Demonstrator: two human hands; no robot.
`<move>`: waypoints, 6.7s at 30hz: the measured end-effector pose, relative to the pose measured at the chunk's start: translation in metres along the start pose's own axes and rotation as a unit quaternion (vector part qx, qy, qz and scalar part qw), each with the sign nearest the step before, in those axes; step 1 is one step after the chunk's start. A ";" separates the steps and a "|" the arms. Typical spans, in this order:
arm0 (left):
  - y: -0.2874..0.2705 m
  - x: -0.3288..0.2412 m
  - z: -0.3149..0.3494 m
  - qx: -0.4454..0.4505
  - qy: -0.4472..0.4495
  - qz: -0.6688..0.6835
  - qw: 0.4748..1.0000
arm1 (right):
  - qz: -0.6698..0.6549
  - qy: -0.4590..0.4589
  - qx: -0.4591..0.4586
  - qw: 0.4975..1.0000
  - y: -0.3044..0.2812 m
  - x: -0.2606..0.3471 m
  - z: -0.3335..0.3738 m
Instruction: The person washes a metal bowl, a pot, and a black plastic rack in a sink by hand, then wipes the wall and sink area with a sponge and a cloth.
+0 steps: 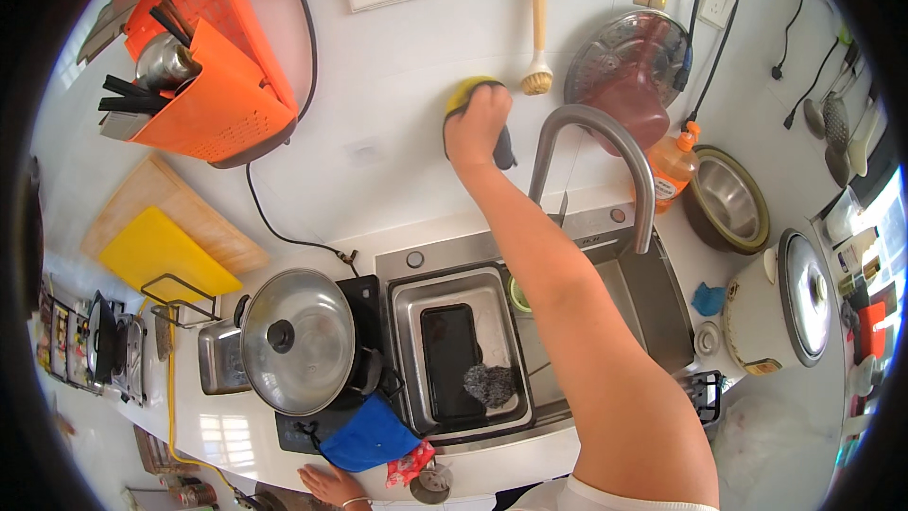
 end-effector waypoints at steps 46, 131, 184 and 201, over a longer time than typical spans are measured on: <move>-0.004 -0.007 -0.004 0.009 0.011 0.022 1.000 | 0.226 -0.183 0.674 0.679 -0.006 -0.082 0.175; -0.009 -0.016 -0.003 -0.001 -0.001 0.035 0.999 | 0.103 -0.111 0.735 0.661 -0.078 -0.031 0.127; -0.141 -0.322 0.240 0.729 -0.211 0.474 0.446 | -0.035 -0.049 0.485 0.873 -0.296 -0.184 0.077; -0.069 -0.382 0.311 0.655 -0.300 0.441 0.536 | 0.019 -0.124 0.604 0.787 -0.262 -0.177 0.091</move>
Point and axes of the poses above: each hand's wrist, its own z-axis away from the middle knuckle, its own y-axis out of the palm, x = y × z, the point moved 1 cm from there along -z, towards the middle knuckle, and after that the axes turned 12 degrees about -y, right-handed, at the moved point
